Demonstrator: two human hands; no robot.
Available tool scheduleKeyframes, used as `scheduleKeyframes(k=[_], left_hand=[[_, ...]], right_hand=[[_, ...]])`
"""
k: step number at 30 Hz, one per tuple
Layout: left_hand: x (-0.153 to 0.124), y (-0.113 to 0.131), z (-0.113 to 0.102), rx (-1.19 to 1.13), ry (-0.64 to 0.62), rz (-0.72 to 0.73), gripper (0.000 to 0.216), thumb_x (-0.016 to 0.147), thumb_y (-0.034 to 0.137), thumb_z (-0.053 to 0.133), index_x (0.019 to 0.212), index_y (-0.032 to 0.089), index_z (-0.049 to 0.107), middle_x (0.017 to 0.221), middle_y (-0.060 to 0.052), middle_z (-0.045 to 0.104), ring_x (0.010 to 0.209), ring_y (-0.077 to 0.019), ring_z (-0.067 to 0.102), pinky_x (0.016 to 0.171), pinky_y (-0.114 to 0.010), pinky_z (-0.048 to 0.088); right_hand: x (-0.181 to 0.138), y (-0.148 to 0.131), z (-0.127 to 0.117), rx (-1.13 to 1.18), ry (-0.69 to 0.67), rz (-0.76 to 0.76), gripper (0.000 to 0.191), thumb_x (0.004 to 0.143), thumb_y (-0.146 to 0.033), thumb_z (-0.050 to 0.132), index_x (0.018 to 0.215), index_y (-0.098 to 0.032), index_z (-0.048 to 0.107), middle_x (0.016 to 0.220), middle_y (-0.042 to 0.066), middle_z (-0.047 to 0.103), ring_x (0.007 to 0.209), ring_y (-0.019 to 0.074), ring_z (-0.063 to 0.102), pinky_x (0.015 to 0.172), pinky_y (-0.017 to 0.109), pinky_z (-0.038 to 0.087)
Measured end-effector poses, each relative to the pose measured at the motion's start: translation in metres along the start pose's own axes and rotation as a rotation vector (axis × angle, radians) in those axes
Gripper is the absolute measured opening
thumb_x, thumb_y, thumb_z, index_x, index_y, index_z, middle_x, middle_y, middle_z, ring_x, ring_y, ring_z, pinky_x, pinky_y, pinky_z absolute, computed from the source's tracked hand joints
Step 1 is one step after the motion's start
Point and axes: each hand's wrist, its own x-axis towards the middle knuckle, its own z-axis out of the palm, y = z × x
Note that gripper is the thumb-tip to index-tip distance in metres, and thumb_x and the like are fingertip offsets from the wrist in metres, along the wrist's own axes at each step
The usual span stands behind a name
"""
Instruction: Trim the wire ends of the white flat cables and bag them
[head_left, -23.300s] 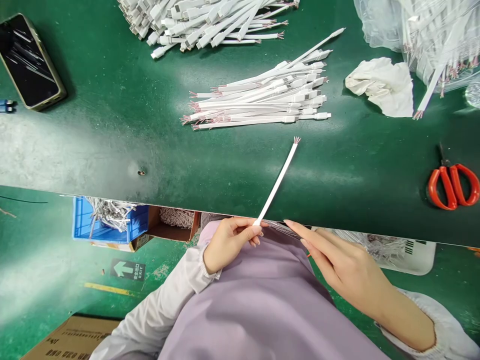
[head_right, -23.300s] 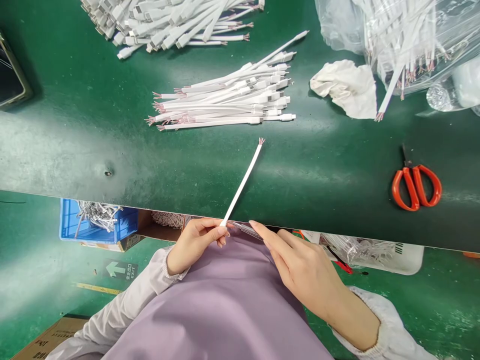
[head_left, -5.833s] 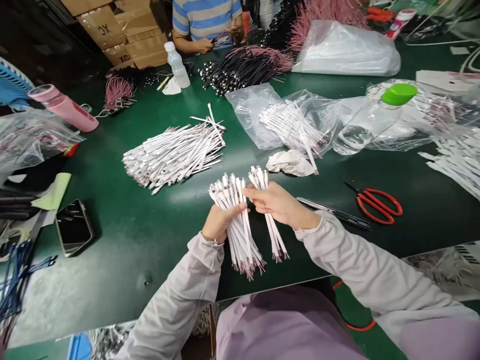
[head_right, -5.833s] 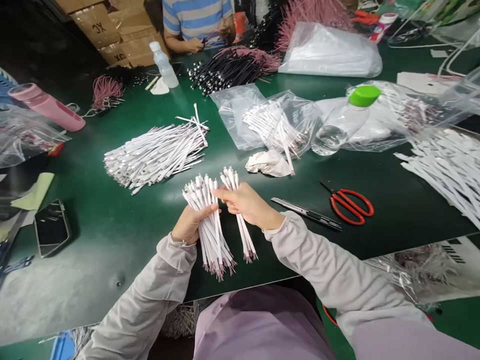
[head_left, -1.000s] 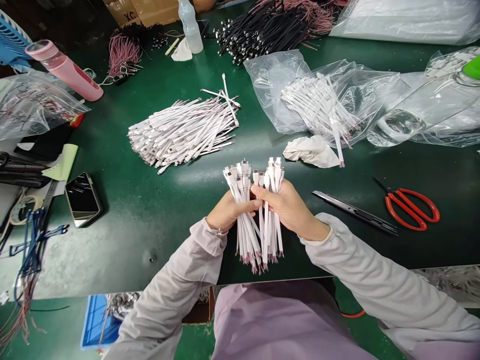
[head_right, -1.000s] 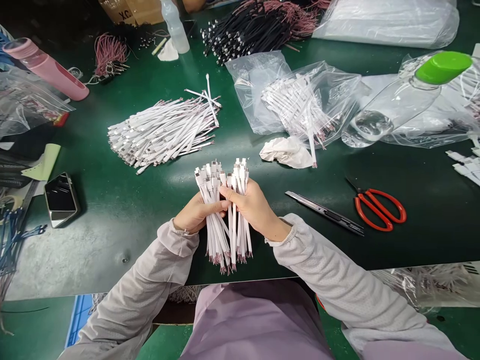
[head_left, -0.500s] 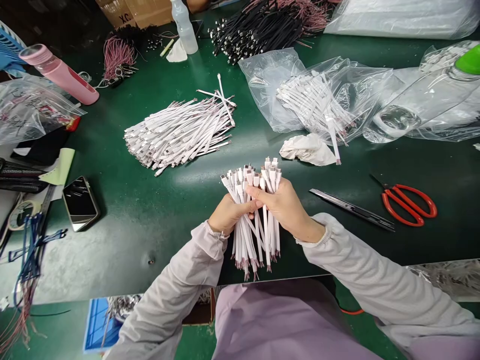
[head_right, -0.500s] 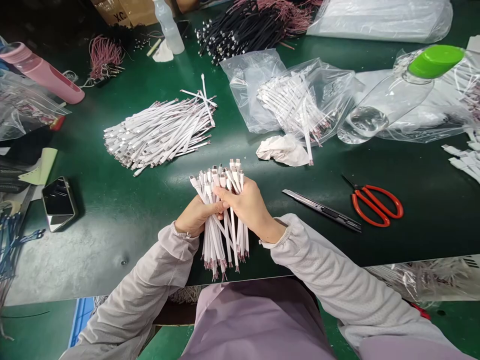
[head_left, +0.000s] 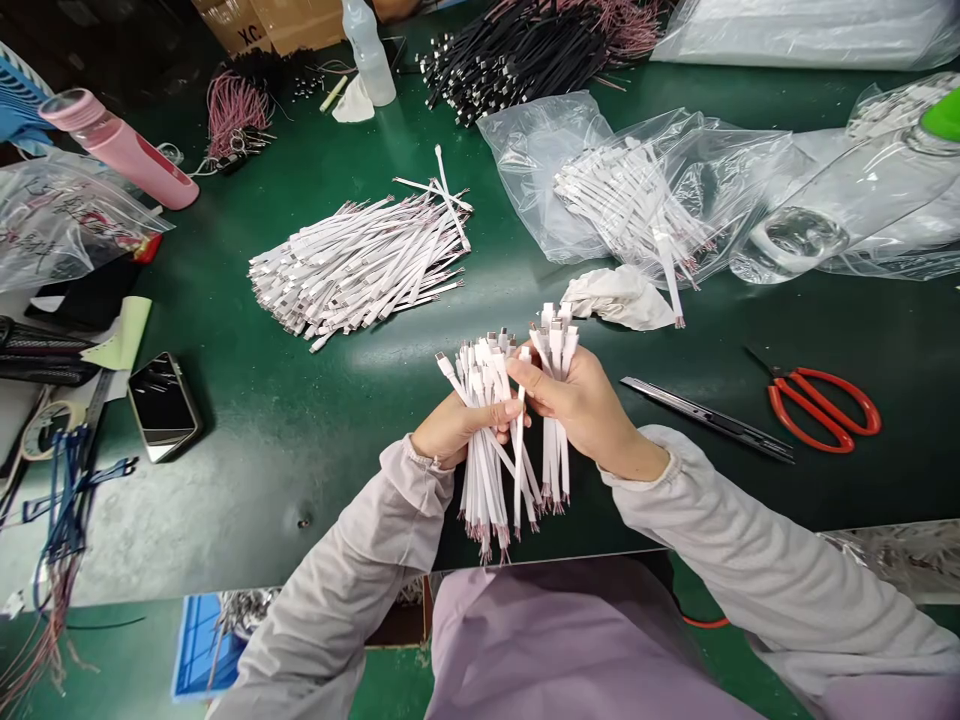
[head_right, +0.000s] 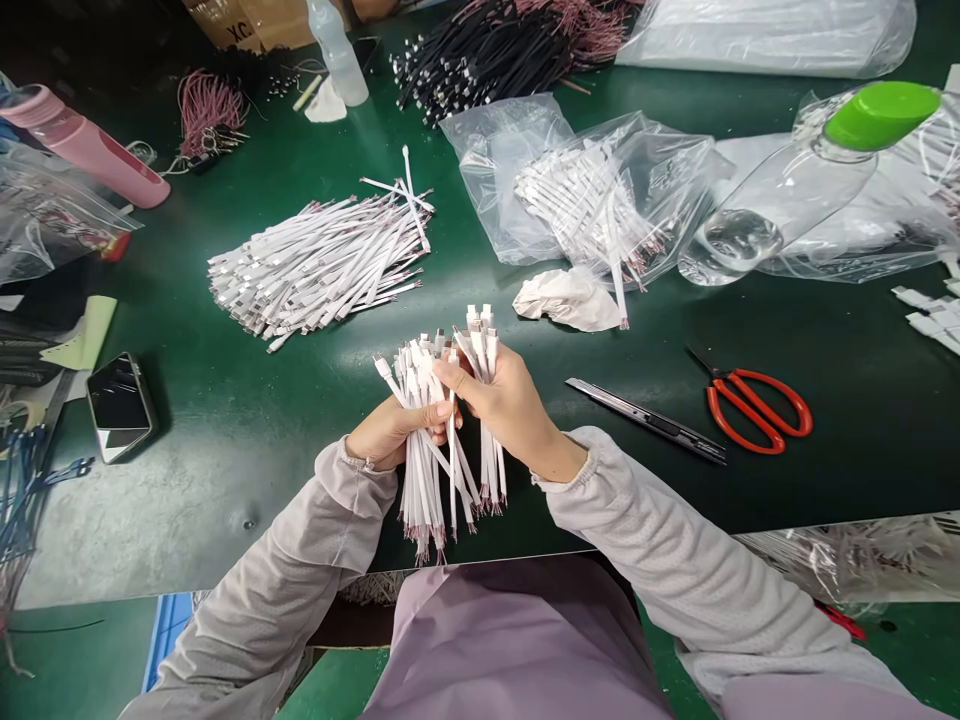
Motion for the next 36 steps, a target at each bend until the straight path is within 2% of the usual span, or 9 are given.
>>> scheduleKeyframes(k=[4,10,13,18,22,27,36], left_hand=[[0.0002,-0.0003,-0.0023,0.005,-0.064,-0.017,0.035,0.06,0.039,0.086,0.073,0.013,0.066,0.061,-0.003,0.061,0.048,-0.0085,0.048,0.047,-0.023,0.04],[0.0016,-0.002,-0.0068,0.01,-0.081,-0.045,0.036,0.062,0.037,0.085,0.074,0.012,0.063,0.063,-0.002,0.063,0.049,-0.008,0.051,0.049,-0.022,0.04],[0.0018,-0.0019,-0.007,0.006,-0.081,-0.049,0.035,0.062,0.037,0.085,0.074,0.012,0.063,0.064,-0.002,0.064,0.049,-0.0083,0.052,0.048,-0.022,0.039],[0.0019,-0.0019,-0.0058,-0.017,-0.067,-0.037,0.035,0.06,0.037,0.085,0.071,0.013,0.062,0.062,-0.001,0.061,0.048,-0.007,0.047,0.048,-0.022,0.039],[0.0024,-0.0029,-0.0067,-0.016,-0.05,-0.038,0.038,0.058,0.04,0.086,0.068,0.012,0.062,0.062,-0.001,0.06,0.049,-0.0068,0.047,0.048,-0.022,0.04],[0.0025,-0.0039,-0.0079,-0.045,-0.044,-0.031,0.037,0.058,0.038,0.087,0.071,0.012,0.063,0.061,-0.001,0.06,0.05,-0.0078,0.049,0.049,-0.023,0.039],[0.0019,-0.0039,-0.0078,-0.052,-0.041,-0.036,0.036,0.058,0.038,0.087,0.068,0.012,0.065,0.061,-0.001,0.06,0.05,-0.0077,0.049,0.049,-0.022,0.04]], right_hand=[[0.0032,-0.0012,-0.0012,0.141,0.009,0.045,0.04,0.075,-0.055,0.073,0.067,-0.019,0.057,0.047,-0.006,0.044,0.038,0.0053,0.033,0.037,0.023,0.022],[0.0061,-0.0024,-0.0014,0.195,-0.023,0.043,0.045,0.076,-0.06,0.069,0.068,-0.016,0.061,0.047,-0.004,0.05,0.036,0.0038,0.035,0.035,0.02,0.02],[0.0063,-0.0015,-0.0024,0.194,-0.04,0.053,0.048,0.077,-0.062,0.066,0.066,-0.016,0.058,0.05,-0.004,0.052,0.035,0.0033,0.035,0.034,0.02,0.02],[0.0058,-0.0015,-0.0049,0.212,-0.139,0.065,0.035,0.077,-0.047,0.074,0.072,-0.017,0.056,0.047,-0.01,0.038,0.037,0.0022,0.03,0.035,0.019,0.02],[0.005,-0.0042,-0.0068,0.235,-0.217,0.123,0.031,0.074,-0.036,0.078,0.084,-0.017,0.056,0.056,-0.01,0.043,0.039,0.0012,0.031,0.036,0.019,0.018],[0.0039,-0.006,-0.0076,0.254,-0.255,0.177,0.032,0.074,-0.031,0.078,0.09,-0.018,0.053,0.055,-0.012,0.039,0.039,0.0013,0.029,0.037,0.019,0.018],[0.0049,-0.0057,-0.0084,0.233,-0.267,0.166,0.028,0.077,-0.03,0.075,0.083,-0.018,0.051,0.053,-0.012,0.037,0.04,0.0011,0.026,0.037,0.018,0.017]])
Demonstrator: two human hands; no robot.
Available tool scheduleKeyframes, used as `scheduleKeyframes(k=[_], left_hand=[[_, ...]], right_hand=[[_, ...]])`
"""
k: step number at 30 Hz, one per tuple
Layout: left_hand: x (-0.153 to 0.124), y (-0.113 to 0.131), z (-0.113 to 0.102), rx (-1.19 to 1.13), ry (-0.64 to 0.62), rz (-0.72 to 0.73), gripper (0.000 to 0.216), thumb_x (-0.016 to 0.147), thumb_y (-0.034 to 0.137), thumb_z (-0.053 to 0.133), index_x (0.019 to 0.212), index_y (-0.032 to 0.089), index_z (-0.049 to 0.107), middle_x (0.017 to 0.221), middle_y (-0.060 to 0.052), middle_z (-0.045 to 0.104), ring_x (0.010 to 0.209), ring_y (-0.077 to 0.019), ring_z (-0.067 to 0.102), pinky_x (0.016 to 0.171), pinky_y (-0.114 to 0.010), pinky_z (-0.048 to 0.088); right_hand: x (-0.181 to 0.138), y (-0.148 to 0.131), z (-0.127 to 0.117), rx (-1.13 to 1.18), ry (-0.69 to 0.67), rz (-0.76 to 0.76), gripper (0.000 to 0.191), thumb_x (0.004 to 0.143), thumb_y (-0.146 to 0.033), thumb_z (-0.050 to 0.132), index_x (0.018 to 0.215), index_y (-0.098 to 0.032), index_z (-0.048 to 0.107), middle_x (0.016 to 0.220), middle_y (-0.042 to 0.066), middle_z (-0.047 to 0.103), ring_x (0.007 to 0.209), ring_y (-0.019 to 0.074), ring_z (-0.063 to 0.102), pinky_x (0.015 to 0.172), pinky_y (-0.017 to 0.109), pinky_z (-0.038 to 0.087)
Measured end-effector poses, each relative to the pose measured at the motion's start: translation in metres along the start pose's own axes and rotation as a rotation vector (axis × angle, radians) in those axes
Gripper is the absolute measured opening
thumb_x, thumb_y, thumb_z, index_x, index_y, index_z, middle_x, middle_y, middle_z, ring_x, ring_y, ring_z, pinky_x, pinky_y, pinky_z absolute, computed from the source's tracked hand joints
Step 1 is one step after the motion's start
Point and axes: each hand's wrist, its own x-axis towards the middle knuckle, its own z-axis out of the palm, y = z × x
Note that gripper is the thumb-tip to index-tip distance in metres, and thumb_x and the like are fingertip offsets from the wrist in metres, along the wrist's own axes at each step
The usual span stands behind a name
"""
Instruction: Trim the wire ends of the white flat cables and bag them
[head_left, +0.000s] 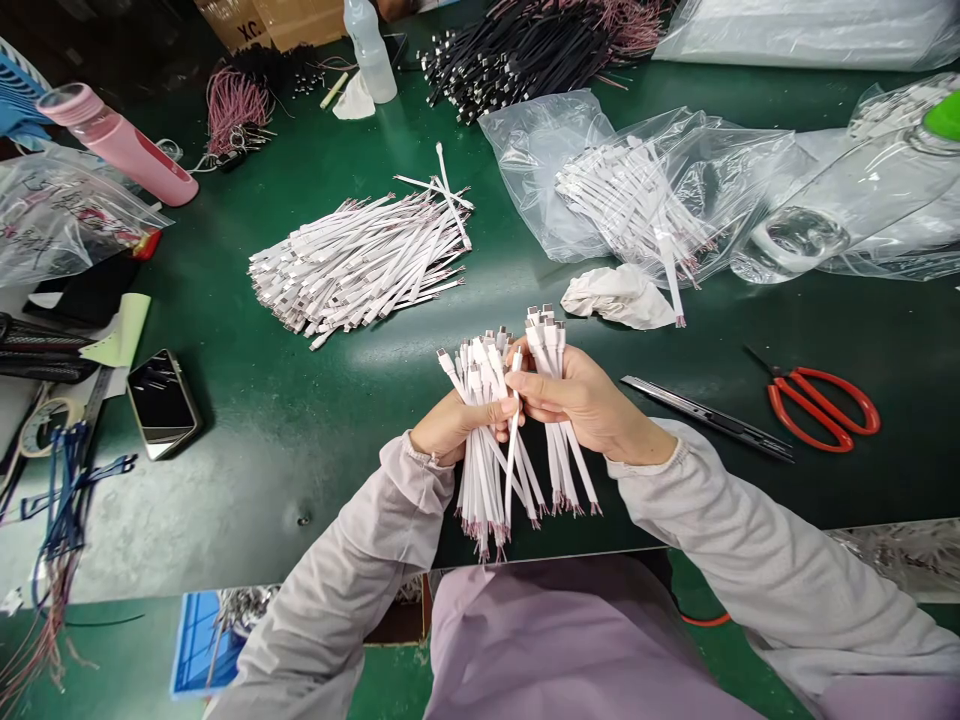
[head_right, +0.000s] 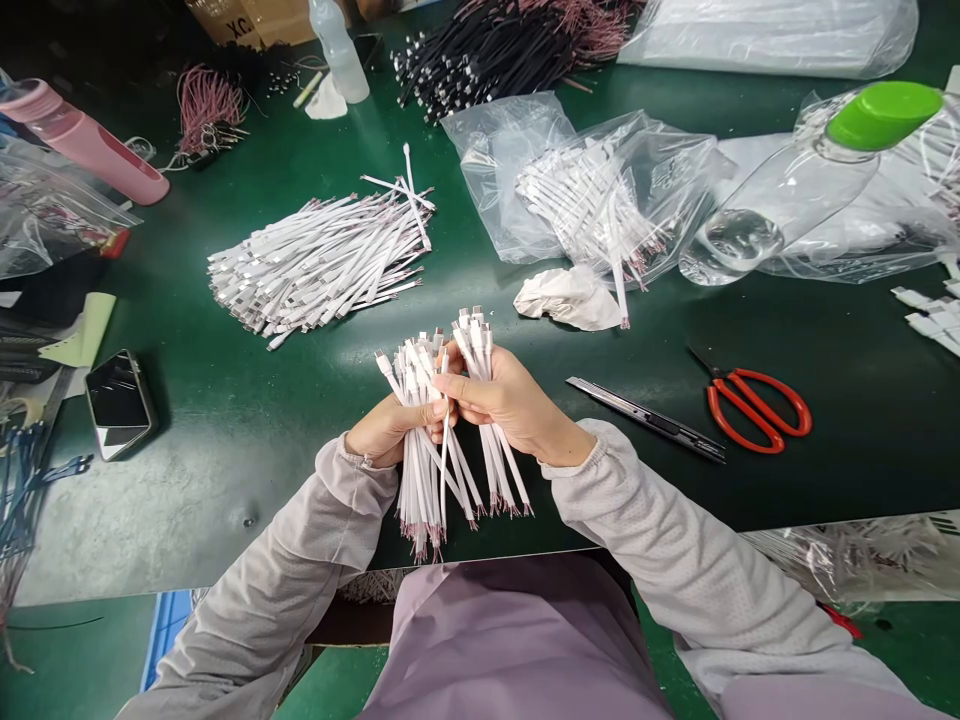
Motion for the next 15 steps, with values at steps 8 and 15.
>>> scheduleKeyframes(k=[8,15], left_hand=[[0.0005,-0.0004,0.0023,0.017,0.037,0.028,0.039,0.056,0.039,0.089,0.071,0.012,0.065,0.057,0.001,0.056,0.049,-0.0073,0.048,0.049,-0.022,0.041],[0.0028,-0.0025,0.0058,-0.025,0.082,0.067,0.04,0.058,0.038,0.088,0.074,0.011,0.063,0.058,0.002,0.058,0.051,-0.0069,0.052,0.052,-0.02,0.045]], right_hand=[[0.0022,0.005,0.0007,-0.046,0.051,0.05,0.035,0.073,-0.039,0.078,0.076,-0.018,0.049,0.052,-0.01,0.038,0.041,0.0023,0.032,0.038,0.018,0.02],[0.0042,0.0067,0.002,-0.096,0.153,0.029,0.044,0.07,-0.049,0.078,0.066,-0.018,0.047,0.05,-0.008,0.043,0.042,0.0035,0.036,0.04,0.02,0.024]])
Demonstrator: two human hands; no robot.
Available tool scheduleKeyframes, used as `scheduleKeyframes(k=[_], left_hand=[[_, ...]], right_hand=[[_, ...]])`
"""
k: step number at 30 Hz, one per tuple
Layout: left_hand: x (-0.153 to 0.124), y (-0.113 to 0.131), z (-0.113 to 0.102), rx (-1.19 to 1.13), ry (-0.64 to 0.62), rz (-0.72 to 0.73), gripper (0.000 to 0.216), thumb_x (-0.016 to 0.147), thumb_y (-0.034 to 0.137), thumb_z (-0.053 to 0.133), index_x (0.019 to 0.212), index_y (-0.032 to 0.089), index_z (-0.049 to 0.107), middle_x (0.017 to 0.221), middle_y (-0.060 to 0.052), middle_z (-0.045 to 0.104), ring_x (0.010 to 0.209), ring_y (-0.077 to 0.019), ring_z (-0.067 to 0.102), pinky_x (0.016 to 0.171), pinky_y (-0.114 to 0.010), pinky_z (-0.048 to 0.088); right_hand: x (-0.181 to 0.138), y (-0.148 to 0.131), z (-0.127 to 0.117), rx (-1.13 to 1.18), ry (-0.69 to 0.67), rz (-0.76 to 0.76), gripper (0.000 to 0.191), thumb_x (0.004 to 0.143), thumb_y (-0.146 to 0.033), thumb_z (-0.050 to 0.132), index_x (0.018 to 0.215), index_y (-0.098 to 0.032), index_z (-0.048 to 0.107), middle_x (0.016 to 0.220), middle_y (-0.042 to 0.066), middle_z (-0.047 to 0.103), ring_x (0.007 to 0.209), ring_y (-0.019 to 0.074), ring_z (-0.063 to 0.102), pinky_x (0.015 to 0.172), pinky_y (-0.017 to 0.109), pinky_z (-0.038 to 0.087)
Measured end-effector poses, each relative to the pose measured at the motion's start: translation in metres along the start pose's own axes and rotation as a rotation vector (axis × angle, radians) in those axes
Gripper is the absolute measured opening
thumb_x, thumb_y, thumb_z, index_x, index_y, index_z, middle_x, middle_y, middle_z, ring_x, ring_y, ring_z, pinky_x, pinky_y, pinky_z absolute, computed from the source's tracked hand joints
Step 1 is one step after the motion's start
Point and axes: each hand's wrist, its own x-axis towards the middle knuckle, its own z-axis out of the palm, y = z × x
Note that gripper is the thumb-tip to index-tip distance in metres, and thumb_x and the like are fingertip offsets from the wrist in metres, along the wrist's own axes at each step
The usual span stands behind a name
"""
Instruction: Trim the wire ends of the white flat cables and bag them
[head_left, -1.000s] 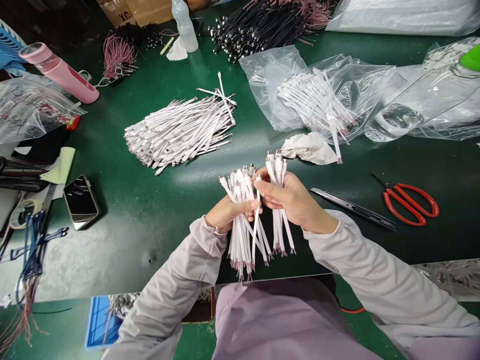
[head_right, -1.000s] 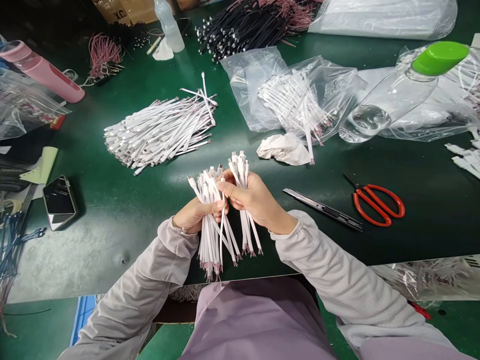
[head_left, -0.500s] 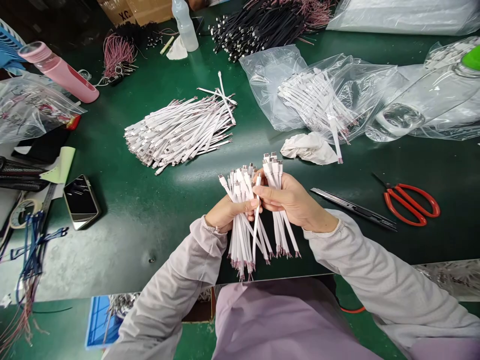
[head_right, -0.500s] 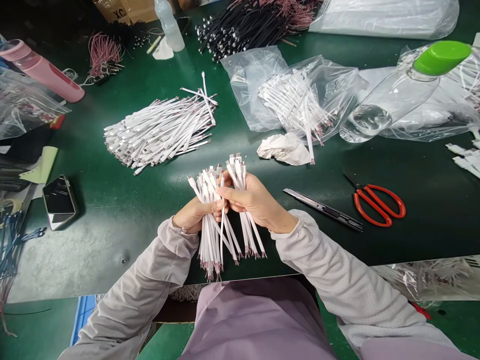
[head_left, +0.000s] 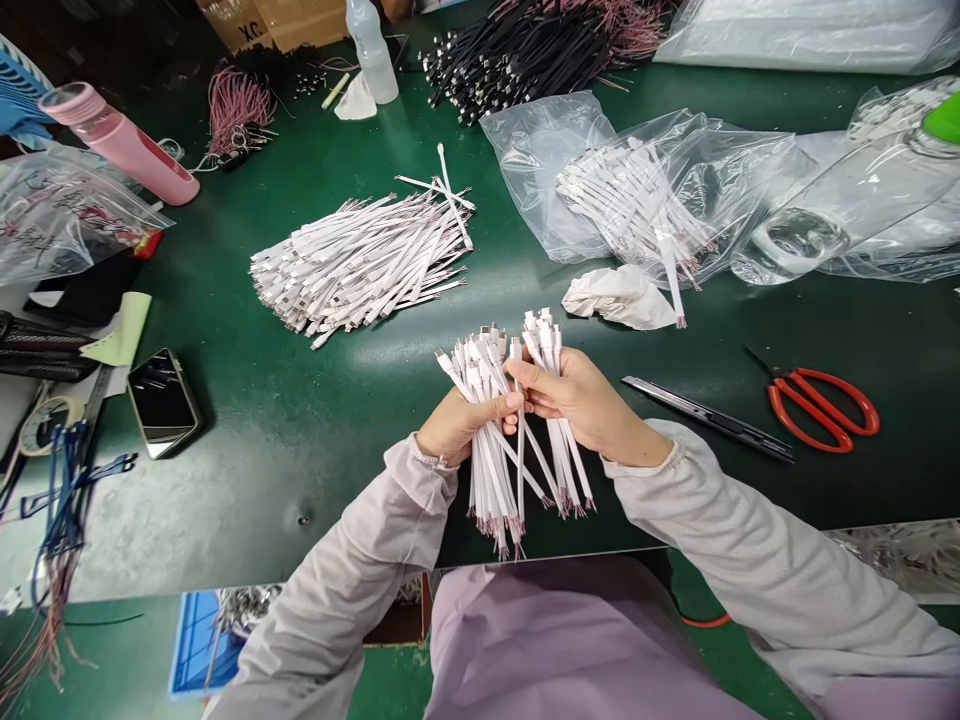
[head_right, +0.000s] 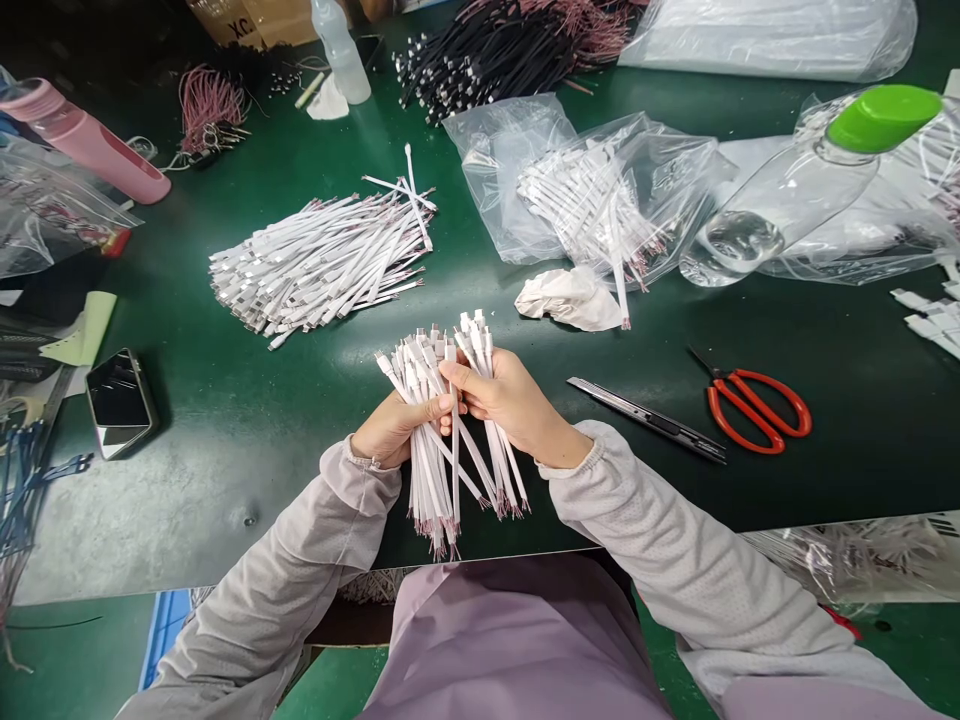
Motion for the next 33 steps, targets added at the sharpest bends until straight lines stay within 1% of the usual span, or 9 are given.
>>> scheduleKeyframes(k=[4,8,13,15,20,25,27,31,33], left_hand=[[0.0,0.0,-0.001,-0.05,0.036,-0.041,0.04,0.057,0.034,0.089,0.079,0.011,0.066,0.063,0.001,0.062,0.055,-0.0072,0.056,0.056,-0.02,0.049],[0.0,-0.001,-0.001,-0.046,0.048,-0.031,0.037,0.059,0.034,0.088,0.079,0.011,0.067,0.063,0.0,0.062,0.056,-0.0079,0.056,0.056,-0.021,0.048],[0.0,-0.001,0.001,-0.032,0.1,0.022,0.034,0.059,0.031,0.087,0.077,0.013,0.065,0.06,0.002,0.06,0.052,-0.0078,0.053,0.052,-0.022,0.044],[0.0,0.0,0.002,-0.02,0.103,0.035,0.034,0.06,0.03,0.087,0.079,0.013,0.065,0.061,0.002,0.059,0.051,-0.0073,0.052,0.052,-0.022,0.043],[0.0,0.002,0.002,0.011,0.093,0.049,0.034,0.062,0.035,0.085,0.077,0.013,0.063,0.057,0.004,0.055,0.049,-0.0063,0.049,0.05,-0.021,0.042],[-0.001,0.001,0.002,-0.021,0.113,0.053,0.036,0.06,0.033,0.087,0.077,0.012,0.062,0.056,0.004,0.056,0.048,-0.0053,0.049,0.05,-0.019,0.042],[-0.001,0.0,0.002,-0.03,0.115,0.036,0.036,0.059,0.033,0.087,0.076,0.012,0.062,0.056,0.004,0.057,0.048,-0.0057,0.049,0.05,-0.02,0.042],[-0.001,0.0,0.003,-0.051,0.134,0.017,0.037,0.061,0.036,0.086,0.075,0.013,0.062,0.056,0.002,0.059,0.049,-0.0069,0.051,0.05,-0.02,0.044],[-0.001,-0.001,0.004,-0.049,0.144,0.024,0.037,0.062,0.037,0.085,0.076,0.013,0.062,0.056,0.002,0.06,0.048,-0.0073,0.052,0.05,-0.021,0.044]], right_hand=[[0.0,-0.001,-0.001,0.041,0.005,-0.012,0.045,0.067,-0.051,0.08,0.069,-0.018,0.05,0.047,-0.01,0.037,0.04,0.0025,0.029,0.039,0.02,0.02],[0.002,0.0,-0.006,0.087,-0.025,-0.001,0.044,0.068,-0.051,0.08,0.071,-0.017,0.053,0.049,-0.009,0.036,0.043,0.0035,0.028,0.04,0.02,0.019],[0.004,0.001,-0.01,0.163,-0.089,0.02,0.033,0.072,-0.041,0.08,0.078,-0.015,0.061,0.065,-0.002,0.052,0.048,0.0032,0.032,0.042,0.02,0.021],[0.005,0.0,-0.011,0.198,-0.089,0.013,0.029,0.073,-0.037,0.079,0.085,-0.015,0.065,0.069,-0.001,0.055,0.049,0.003,0.032,0.042,0.02,0.022],[0.005,-0.001,-0.011,0.227,-0.075,0.005,0.026,0.077,-0.032,0.076,0.095,-0.016,0.069,0.067,-0.003,0.051,0.05,0.0041,0.032,0.044,0.02,0.027],[0.006,0.0,-0.012,0.312,-0.067,0.031,0.024,0.076,-0.031,0.075,0.093,-0.015,0.072,0.076,-0.001,0.051,0.058,0.0058,0.041,0.051,0.021,0.039],[0.007,0.001,-0.012,0.313,-0.052,0.031,0.023,0.075,-0.032,0.077,0.089,-0.014,0.072,0.073,-0.001,0.049,0.059,0.0063,0.042,0.053,0.021,0.041],[0.007,0.004,-0.009,0.17,0.067,-0.066,0.029,0.071,-0.038,0.081,0.078,-0.013,0.068,0.056,-0.006,0.04,0.05,0.005,0.035,0.044,0.02,0.03],[0.006,0.005,-0.007,0.081,0.127,-0.119,0.034,0.07,-0.043,0.081,0.078,-0.013,0.067,0.051,-0.008,0.036,0.046,0.0048,0.031,0.042,0.021,0.025]])
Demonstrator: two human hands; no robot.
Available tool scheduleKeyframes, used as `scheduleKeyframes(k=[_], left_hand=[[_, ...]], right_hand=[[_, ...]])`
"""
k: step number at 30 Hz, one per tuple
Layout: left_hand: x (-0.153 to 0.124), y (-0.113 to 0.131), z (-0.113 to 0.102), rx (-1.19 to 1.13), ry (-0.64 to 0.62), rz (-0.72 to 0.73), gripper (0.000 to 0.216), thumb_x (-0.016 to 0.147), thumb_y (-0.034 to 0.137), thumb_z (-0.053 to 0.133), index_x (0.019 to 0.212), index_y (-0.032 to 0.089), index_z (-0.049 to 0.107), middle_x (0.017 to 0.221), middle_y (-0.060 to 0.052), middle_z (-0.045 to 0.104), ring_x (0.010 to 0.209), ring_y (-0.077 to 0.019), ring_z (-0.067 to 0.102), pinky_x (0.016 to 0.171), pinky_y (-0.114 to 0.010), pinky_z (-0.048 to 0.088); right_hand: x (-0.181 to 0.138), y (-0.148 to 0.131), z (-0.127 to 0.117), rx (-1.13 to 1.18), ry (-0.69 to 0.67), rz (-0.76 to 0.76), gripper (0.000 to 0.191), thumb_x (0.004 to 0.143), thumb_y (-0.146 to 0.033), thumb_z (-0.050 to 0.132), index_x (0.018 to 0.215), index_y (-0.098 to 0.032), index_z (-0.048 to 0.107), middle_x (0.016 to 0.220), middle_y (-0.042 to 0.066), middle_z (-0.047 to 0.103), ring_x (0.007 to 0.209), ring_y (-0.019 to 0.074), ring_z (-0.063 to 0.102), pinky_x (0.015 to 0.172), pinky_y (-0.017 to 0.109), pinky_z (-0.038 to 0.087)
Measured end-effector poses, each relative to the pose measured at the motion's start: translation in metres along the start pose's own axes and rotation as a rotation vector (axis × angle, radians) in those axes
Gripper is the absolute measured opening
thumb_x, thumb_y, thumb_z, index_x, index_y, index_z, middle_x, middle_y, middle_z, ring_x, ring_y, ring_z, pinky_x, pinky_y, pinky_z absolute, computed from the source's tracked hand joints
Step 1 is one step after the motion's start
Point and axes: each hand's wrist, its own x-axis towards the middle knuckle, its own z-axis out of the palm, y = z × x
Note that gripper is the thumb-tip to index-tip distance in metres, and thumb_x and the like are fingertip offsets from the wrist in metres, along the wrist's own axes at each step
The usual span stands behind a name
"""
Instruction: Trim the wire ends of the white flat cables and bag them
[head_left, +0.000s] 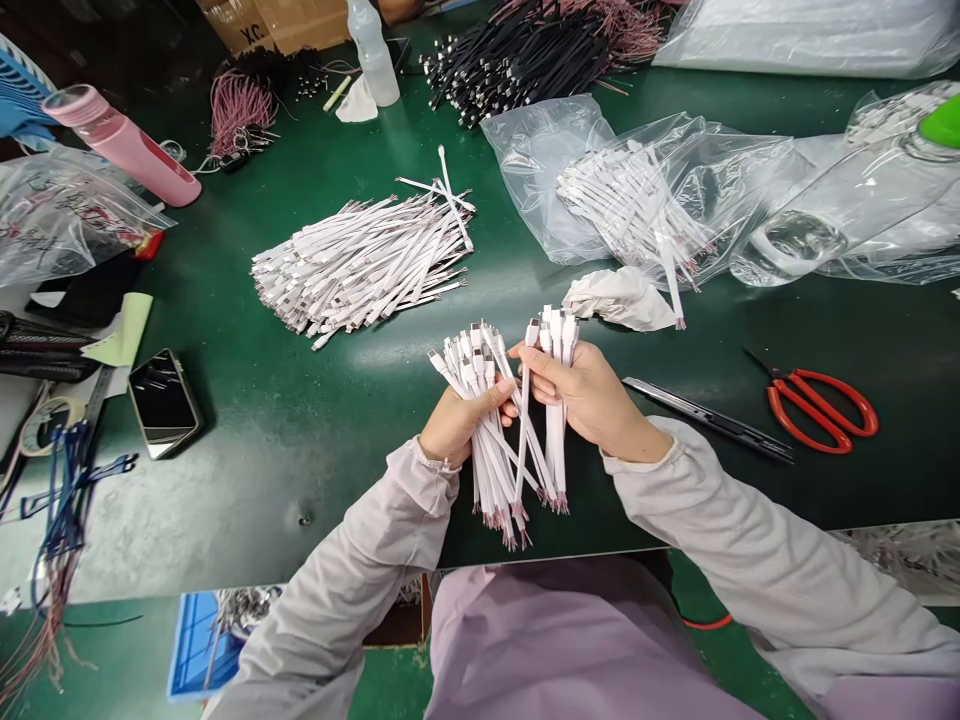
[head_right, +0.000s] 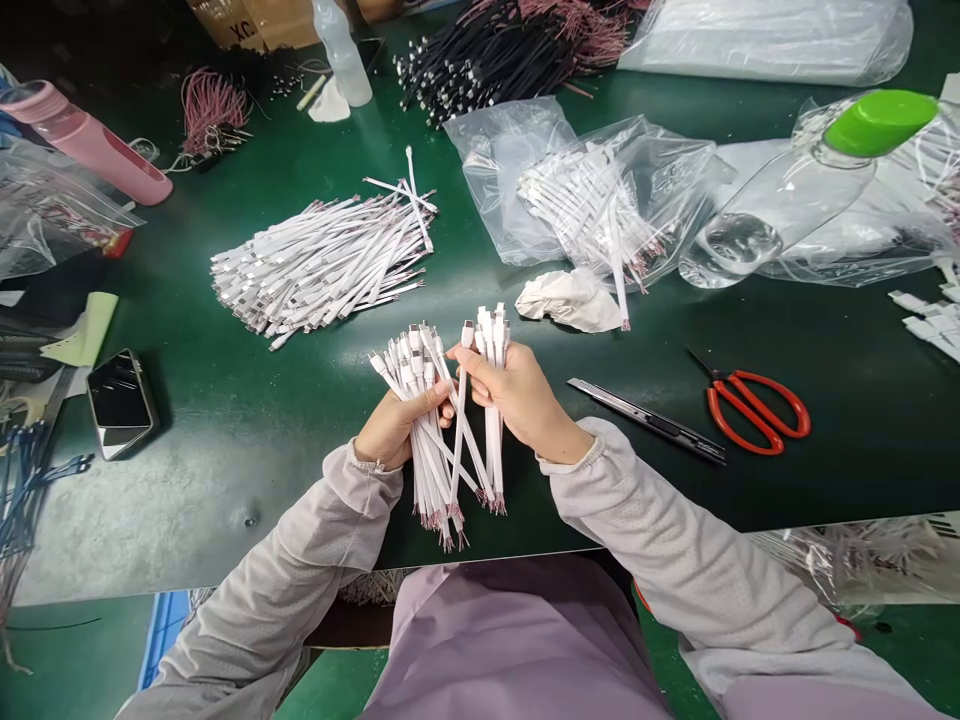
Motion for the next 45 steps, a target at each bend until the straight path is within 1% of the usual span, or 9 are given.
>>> scheduleKeyframes(k=[11,17,20,26,28,32,37,42,45], left_hand=[[-0.0004,0.0021,0.002,0.007,0.018,-0.003,0.042,0.057,0.036,0.088,0.077,0.012,0.06,0.052,0.004,0.057,0.046,-0.0049,0.05,0.047,-0.017,0.042],[0.0007,-0.0007,0.0007,0.062,-0.001,0.023,0.038,0.057,0.035,0.088,0.071,0.012,0.062,0.052,0.003,0.057,0.048,-0.0069,0.049,0.05,-0.021,0.042],[-0.0002,0.0007,-0.0019,0.112,-0.035,0.044,0.034,0.061,0.035,0.087,0.069,0.012,0.063,0.055,0.001,0.059,0.051,-0.0094,0.053,0.054,-0.025,0.046],[-0.0049,0.0071,-0.0057,0.015,-0.05,0.001,0.037,0.062,0.026,0.085,0.092,0.013,0.069,0.083,-0.003,0.069,0.069,-0.0149,0.063,0.07,-0.034,0.058],[-0.0049,0.0078,-0.0056,-0.009,-0.005,0.007,0.037,0.06,0.024,0.086,0.09,0.013,0.069,0.081,-0.002,0.069,0.067,-0.0137,0.063,0.068,-0.032,0.058],[-0.0017,0.0067,-0.0062,0.005,0.062,0.01,0.036,0.057,0.026,0.088,0.084,0.014,0.068,0.066,0.001,0.065,0.059,-0.0133,0.062,0.063,-0.029,0.055],[0.0009,0.0038,-0.0055,0.019,0.073,0.142,0.036,0.059,0.027,0.088,0.086,0.012,0.07,0.079,-0.002,0.071,0.075,-0.0142,0.066,0.075,-0.025,0.054],[-0.0019,0.0054,-0.0035,-0.072,0.077,0.029,0.039,0.061,0.032,0.087,0.088,0.011,0.068,0.072,-0.002,0.069,0.068,-0.0155,0.066,0.068,-0.03,0.057],[-0.0027,0.0053,-0.0033,-0.052,0.019,0.015,0.036,0.062,0.03,0.086,0.087,0.011,0.068,0.067,-0.001,0.067,0.063,-0.0138,0.064,0.066,-0.029,0.056]], right_hand=[[-0.0032,0.0042,0.0006,-0.193,0.071,-0.014,0.036,0.076,-0.045,0.073,0.092,-0.013,0.067,0.051,-0.009,0.033,0.044,0.0048,0.03,0.04,0.021,0.024],[-0.0033,-0.0004,0.0009,-0.083,-0.122,0.085,0.031,0.073,-0.041,0.077,0.076,-0.016,0.06,0.055,-0.005,0.049,0.044,0.0052,0.038,0.04,0.021,0.026],[-0.003,0.0016,-0.0015,-0.059,-0.15,0.13,0.028,0.074,-0.038,0.078,0.077,-0.017,0.061,0.061,-0.001,0.057,0.047,0.0088,0.047,0.042,0.023,0.035],[0.0007,0.0013,-0.0032,0.096,-0.057,0.156,0.026,0.075,-0.039,0.075,0.077,-0.018,0.06,0.07,0.0,0.061,0.062,0.0147,0.058,0.054,0.029,0.05],[0.0025,-0.0002,-0.0043,0.146,-0.067,0.157,0.025,0.075,-0.034,0.076,0.072,-0.017,0.058,0.058,-0.004,0.054,0.054,0.0096,0.05,0.053,0.025,0.046],[0.002,-0.0021,-0.0051,0.139,-0.12,0.244,0.022,0.071,-0.026,0.08,0.081,-0.018,0.062,0.039,-0.014,0.029,0.037,0.0028,0.021,0.041,0.018,0.024],[-0.0004,-0.0001,-0.0026,0.068,-0.173,0.256,0.026,0.068,-0.03,0.082,0.074,-0.014,0.062,0.05,-0.009,0.042,0.039,0.0003,0.023,0.04,0.019,0.017],[0.0033,0.0011,-0.0049,0.156,-0.018,0.215,0.033,0.07,-0.041,0.08,0.071,-0.015,0.059,0.061,-0.003,0.054,0.046,0.0034,0.037,0.04,0.019,0.022],[0.0039,-0.0001,-0.0063,0.144,-0.042,0.253,0.034,0.07,-0.043,0.08,0.075,-0.016,0.06,0.057,-0.004,0.052,0.045,0.0036,0.034,0.04,0.019,0.021]])
